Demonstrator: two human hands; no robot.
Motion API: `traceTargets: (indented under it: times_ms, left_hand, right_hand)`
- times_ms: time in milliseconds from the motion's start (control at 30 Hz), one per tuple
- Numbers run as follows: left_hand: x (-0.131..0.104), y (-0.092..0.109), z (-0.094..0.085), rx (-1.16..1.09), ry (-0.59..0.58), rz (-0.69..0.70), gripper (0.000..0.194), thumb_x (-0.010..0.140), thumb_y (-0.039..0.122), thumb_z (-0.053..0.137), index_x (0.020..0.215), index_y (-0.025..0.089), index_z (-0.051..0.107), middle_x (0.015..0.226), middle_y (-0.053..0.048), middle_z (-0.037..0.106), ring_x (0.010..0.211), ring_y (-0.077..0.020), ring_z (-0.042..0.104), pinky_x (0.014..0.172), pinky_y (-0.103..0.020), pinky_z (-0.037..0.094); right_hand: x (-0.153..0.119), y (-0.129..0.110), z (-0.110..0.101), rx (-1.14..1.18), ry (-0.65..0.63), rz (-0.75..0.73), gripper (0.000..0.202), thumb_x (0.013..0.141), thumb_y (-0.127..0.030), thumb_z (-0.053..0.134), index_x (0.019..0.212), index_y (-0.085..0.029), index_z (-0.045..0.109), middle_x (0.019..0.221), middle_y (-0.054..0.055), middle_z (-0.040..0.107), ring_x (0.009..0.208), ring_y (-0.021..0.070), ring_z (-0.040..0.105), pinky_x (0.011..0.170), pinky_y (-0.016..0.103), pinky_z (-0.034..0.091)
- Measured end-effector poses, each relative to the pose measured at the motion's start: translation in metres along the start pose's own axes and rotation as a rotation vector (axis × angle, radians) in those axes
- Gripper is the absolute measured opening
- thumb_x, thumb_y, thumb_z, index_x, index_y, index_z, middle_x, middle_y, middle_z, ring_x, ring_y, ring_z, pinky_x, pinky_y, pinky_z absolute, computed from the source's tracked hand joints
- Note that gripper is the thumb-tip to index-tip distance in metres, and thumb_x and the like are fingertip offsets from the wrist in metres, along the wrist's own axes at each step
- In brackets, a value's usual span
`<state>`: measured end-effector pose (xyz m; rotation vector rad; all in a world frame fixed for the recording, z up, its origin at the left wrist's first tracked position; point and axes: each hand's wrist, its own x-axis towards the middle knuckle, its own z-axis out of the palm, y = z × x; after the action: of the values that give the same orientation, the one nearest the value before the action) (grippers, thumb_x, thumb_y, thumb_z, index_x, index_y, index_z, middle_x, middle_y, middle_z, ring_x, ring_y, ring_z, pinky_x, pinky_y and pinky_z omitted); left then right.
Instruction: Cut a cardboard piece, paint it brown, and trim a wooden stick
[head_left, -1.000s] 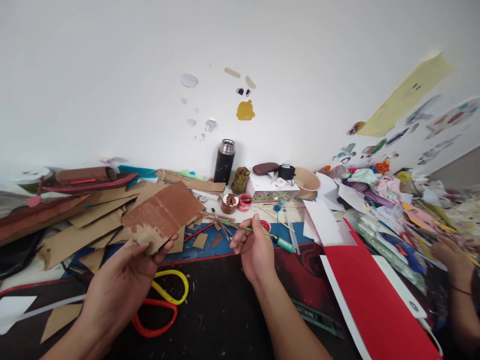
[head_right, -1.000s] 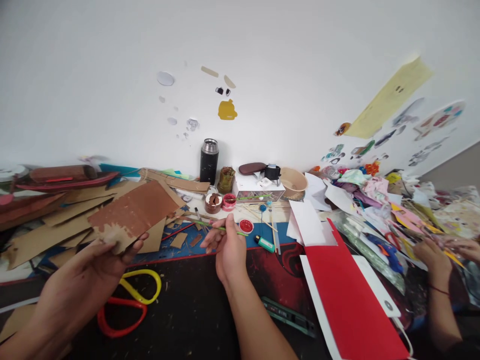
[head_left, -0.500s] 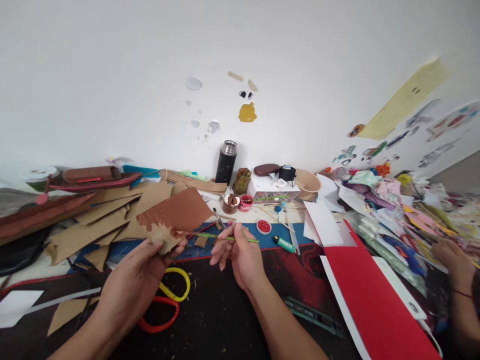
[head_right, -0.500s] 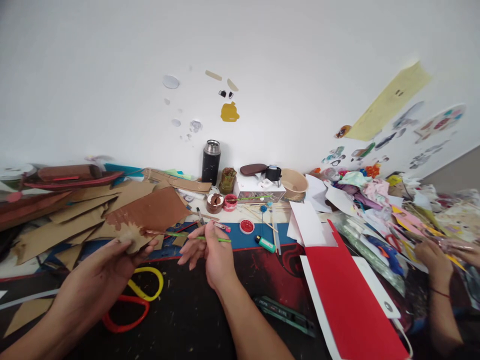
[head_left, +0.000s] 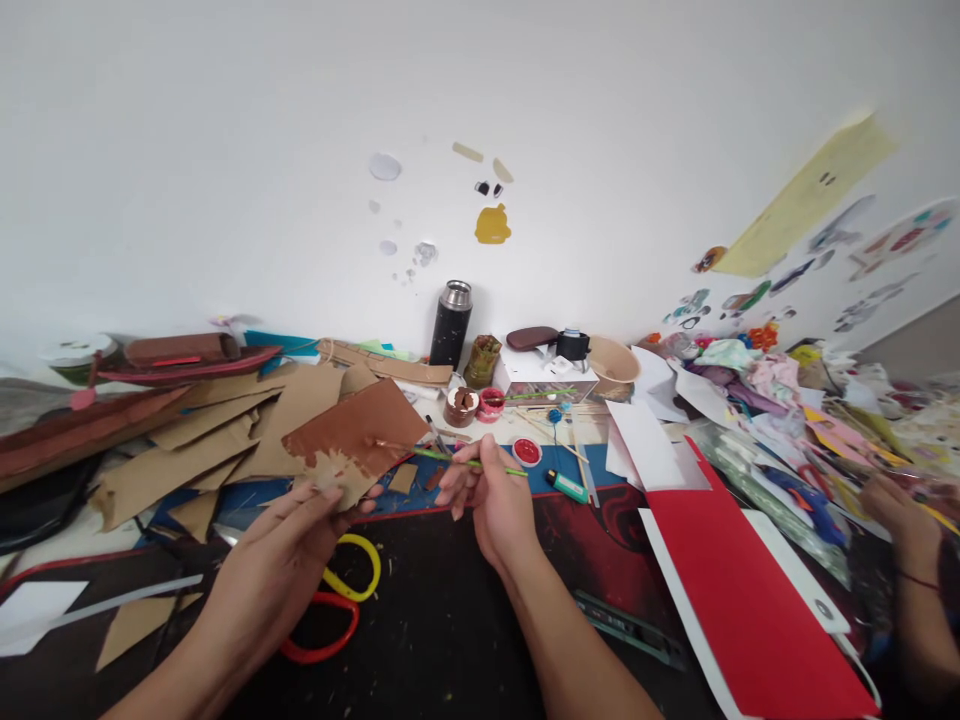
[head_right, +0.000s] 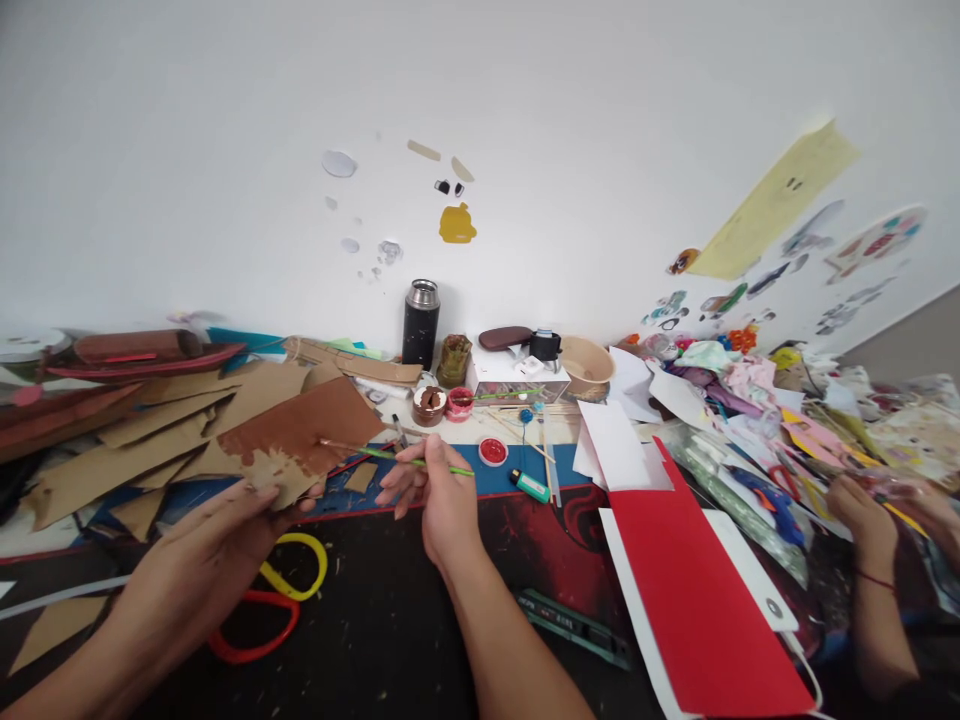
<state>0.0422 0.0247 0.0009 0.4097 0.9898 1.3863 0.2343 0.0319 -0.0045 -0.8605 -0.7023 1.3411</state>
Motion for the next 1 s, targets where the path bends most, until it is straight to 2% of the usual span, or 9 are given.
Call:
traceTargets:
  times_ms: [33, 167, 333, 367, 467, 533, 700, 867, 1000]
  left_hand:
    - [-0.0007, -0.0003, 0.0001, 0.004, 0.003, -0.004, 0.011, 0.067, 0.017, 0.086, 0.067, 0.017, 0.075, 0.085, -0.008, 0.075, 0.09, -0.0243, 0.072, 0.078, -0.03, 0.066]
    - [-0.0034, 0.0028, 0.0018, 0.047, -0.056, -0.015, 0.011, 0.066, 0.019, 0.088, 0.068, 0.015, 0.078, 0.085, -0.012, 0.075, 0.092, -0.0272, 0.073, 0.078, -0.03, 0.067]
    - [-0.0048, 0.0051, 0.0028, 0.033, -0.044, -0.011, 0.01, 0.068, 0.017, 0.086, 0.068, 0.016, 0.077, 0.082, -0.008, 0.073, 0.088, -0.0252, 0.072, 0.079, -0.031, 0.067]
    - [-0.0046, 0.0045, 0.0025, 0.037, -0.048, -0.017, 0.01, 0.068, 0.018, 0.087, 0.068, 0.016, 0.077, 0.08, -0.007, 0.072, 0.088, -0.0255, 0.072, 0.08, -0.032, 0.067]
    - [-0.0029, 0.0031, 0.0009, 0.064, -0.065, -0.01, 0.015, 0.065, 0.021, 0.091, 0.066, 0.016, 0.076, 0.078, -0.007, 0.071, 0.088, -0.0256, 0.072, 0.08, -0.032, 0.066]
    - [-0.0014, 0.0038, 0.0001, 0.08, -0.066, 0.014, 0.019, 0.062, 0.025, 0.094, 0.066, 0.016, 0.077, 0.08, -0.007, 0.073, 0.088, -0.0252, 0.072, 0.078, -0.03, 0.066]
    - [-0.0004, 0.0059, 0.0021, 0.096, -0.082, 0.055, 0.027, 0.057, 0.032, 0.099, 0.065, 0.018, 0.078, 0.079, -0.006, 0.074, 0.088, -0.0251, 0.072, 0.078, -0.031, 0.066]
    - [-0.0031, 0.004, 0.0043, 0.116, -0.112, 0.032, 0.028, 0.056, 0.035, 0.099, 0.067, 0.017, 0.08, 0.08, -0.007, 0.074, 0.085, -0.0243, 0.072, 0.077, -0.031, 0.066]
    - [-0.0023, 0.0078, 0.0048, 0.108, -0.075, 0.075, 0.029, 0.055, 0.034, 0.099, 0.066, 0.017, 0.079, 0.079, -0.006, 0.074, 0.087, -0.0249, 0.072, 0.079, -0.029, 0.065]
  right_hand:
    - [-0.0002, 0.0004, 0.0001, 0.0, -0.006, 0.0, 0.055, 0.089, -0.071, 0.072, 0.082, -0.016, 0.07, 0.062, 0.005, 0.075, 0.047, 0.0167, 0.071, 0.036, 0.017, 0.043]
    - [-0.0031, 0.0043, 0.001, -0.026, -0.17, 0.1, 0.053, 0.092, -0.067, 0.07, 0.085, -0.015, 0.071, 0.068, 0.008, 0.078, 0.048, 0.0184, 0.073, 0.035, 0.018, 0.044]
    - [-0.0026, 0.0041, -0.0027, -0.027, -0.08, 0.013, 0.051, 0.093, -0.066, 0.069, 0.086, -0.016, 0.071, 0.067, 0.006, 0.076, 0.049, 0.0164, 0.072, 0.037, 0.017, 0.044]
    - [-0.0026, 0.0045, -0.0031, -0.031, -0.093, 0.011, 0.05, 0.094, -0.066, 0.069, 0.087, -0.016, 0.071, 0.068, 0.006, 0.077, 0.05, 0.0163, 0.072, 0.037, 0.017, 0.044]
    - [-0.004, 0.007, -0.0029, -0.068, -0.239, 0.075, 0.048, 0.095, -0.064, 0.069, 0.091, -0.016, 0.071, 0.074, 0.008, 0.079, 0.052, 0.0177, 0.074, 0.038, 0.018, 0.047]
    - [-0.0047, 0.0078, -0.0029, -0.089, -0.293, 0.092, 0.048, 0.095, -0.063, 0.069, 0.091, -0.016, 0.071, 0.074, 0.008, 0.08, 0.053, 0.0183, 0.075, 0.038, 0.018, 0.048]
    - [-0.0049, 0.0054, -0.0019, -0.06, -0.205, 0.041, 0.048, 0.097, -0.062, 0.066, 0.086, -0.016, 0.07, 0.067, 0.006, 0.077, 0.052, 0.0168, 0.074, 0.038, 0.017, 0.046]
    - [-0.0069, 0.0047, 0.0019, -0.093, -0.295, 0.058, 0.046, 0.096, -0.061, 0.068, 0.089, -0.016, 0.072, 0.075, 0.008, 0.08, 0.055, 0.0184, 0.077, 0.039, 0.018, 0.049]
    - [-0.0049, 0.0037, -0.0007, -0.086, -0.196, 0.008, 0.046, 0.097, -0.061, 0.068, 0.087, -0.016, 0.071, 0.07, 0.006, 0.079, 0.055, 0.0175, 0.076, 0.039, 0.017, 0.048]
